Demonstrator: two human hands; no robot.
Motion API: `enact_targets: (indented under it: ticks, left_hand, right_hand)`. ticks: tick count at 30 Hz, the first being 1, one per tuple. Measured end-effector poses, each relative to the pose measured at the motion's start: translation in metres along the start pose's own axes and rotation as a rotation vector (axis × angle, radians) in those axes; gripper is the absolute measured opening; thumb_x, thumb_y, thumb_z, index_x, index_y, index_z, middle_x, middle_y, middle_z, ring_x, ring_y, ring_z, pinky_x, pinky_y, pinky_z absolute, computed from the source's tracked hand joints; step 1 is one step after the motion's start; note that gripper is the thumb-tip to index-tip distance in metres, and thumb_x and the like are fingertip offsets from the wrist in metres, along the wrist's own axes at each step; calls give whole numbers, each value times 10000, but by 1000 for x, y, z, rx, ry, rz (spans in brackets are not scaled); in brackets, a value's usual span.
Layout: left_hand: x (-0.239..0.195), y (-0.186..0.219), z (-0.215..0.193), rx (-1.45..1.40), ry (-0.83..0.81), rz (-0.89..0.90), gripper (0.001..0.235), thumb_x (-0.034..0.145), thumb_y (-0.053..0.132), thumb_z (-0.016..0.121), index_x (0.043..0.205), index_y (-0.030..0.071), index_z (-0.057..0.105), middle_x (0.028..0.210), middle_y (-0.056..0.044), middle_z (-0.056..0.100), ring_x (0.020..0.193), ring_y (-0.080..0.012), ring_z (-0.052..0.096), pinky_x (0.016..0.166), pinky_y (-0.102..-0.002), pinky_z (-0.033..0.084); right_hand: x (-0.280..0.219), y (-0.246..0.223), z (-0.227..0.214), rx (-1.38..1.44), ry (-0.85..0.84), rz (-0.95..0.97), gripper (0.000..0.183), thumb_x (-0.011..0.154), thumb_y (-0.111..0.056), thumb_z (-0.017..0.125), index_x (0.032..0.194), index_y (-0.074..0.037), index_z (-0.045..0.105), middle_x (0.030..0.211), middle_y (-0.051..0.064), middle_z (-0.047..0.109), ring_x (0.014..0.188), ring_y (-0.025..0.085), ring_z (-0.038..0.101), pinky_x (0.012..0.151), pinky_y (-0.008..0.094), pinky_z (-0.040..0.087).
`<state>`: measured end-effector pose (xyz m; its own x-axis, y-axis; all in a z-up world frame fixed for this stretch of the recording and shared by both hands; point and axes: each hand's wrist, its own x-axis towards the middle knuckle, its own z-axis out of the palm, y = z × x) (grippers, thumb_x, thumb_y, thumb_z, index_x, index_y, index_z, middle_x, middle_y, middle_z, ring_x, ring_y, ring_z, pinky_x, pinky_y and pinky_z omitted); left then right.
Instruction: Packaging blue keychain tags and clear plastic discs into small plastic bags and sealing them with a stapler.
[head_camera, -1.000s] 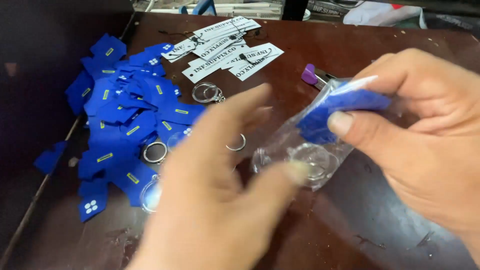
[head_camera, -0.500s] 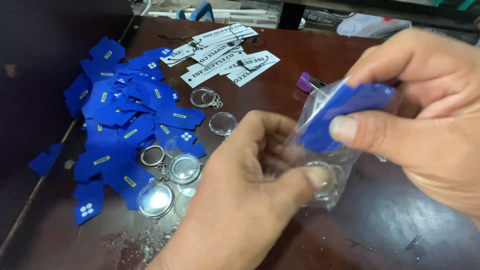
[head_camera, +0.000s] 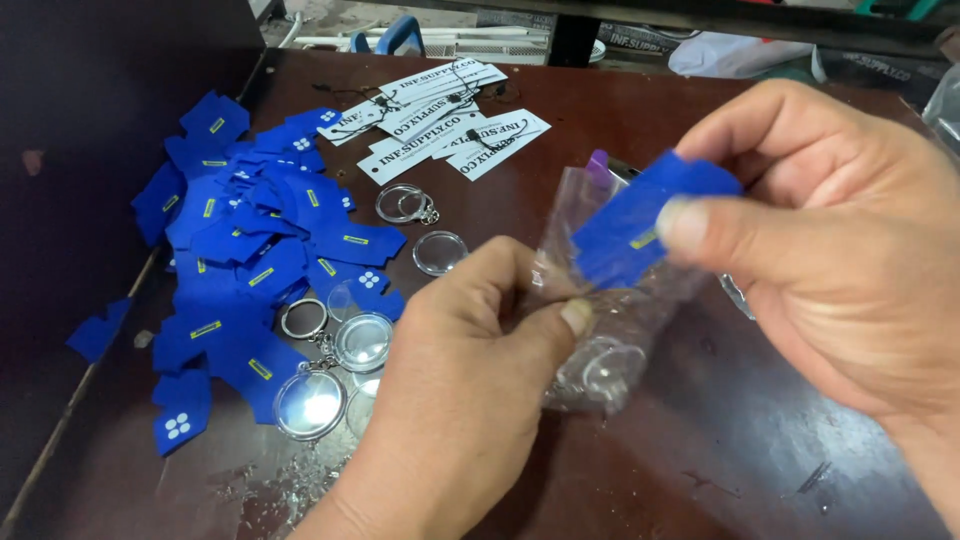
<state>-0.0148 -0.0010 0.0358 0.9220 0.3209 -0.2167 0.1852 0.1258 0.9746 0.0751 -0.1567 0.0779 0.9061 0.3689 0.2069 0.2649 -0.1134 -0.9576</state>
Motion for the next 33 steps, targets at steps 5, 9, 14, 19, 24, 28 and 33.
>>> enact_targets:
  ticks: [5,9,14,19,24,28,33]
  left_hand:
    - [1,-4,1,-153,-43,102,157,884,-45,715,797,61,639,754,-44,692,696,-119,593,658,-281,518]
    - [-4,0,4,-121,-36,35,177,807,65,791,975,65,737,801,-32,738,716,-100,629,690,-267,555]
    - [-10,29,7,-49,11,-132,195,785,62,802,973,77,754,823,-53,786,731,-130,667,713,-278,574]
    - [-4,-6,5,-167,-156,104,234,855,2,686,1052,73,790,927,-16,804,815,-99,685,788,-268,578]
    - [-1,-10,5,-244,-176,56,180,895,-66,650,1001,34,756,834,-60,747,725,-134,614,694,-298,525]
    - [0,-9,6,-224,-139,23,131,892,-42,690,982,23,760,788,-48,707,690,-116,560,657,-284,483]
    - [1,-9,4,-225,-133,17,138,885,-49,693,985,27,749,765,-47,685,683,-116,538,642,-284,455]
  right_hand:
    - [-11,7,6,183,27,160,433,860,10,576,1292,30,598,1037,213,717,879,308,678,793,413,558]
    - [-17,16,2,141,24,68,107,883,6,678,989,24,675,899,152,720,773,246,659,753,350,560]
    - [-15,5,8,101,64,69,88,876,60,689,961,43,677,892,182,735,737,259,671,743,350,609]
    - [-17,0,8,-97,86,-5,269,847,17,723,1109,-23,682,923,120,717,744,165,640,715,268,565]
    - [-25,-1,8,-281,37,-375,579,866,43,734,1388,27,485,1073,167,655,1029,184,646,920,251,555]
    - [-23,-7,6,-510,-5,-486,193,911,37,780,1086,32,700,988,107,703,884,154,639,788,222,514]
    - [-16,-11,4,-563,-74,-601,86,917,69,772,909,42,691,945,146,687,877,201,655,760,256,507]
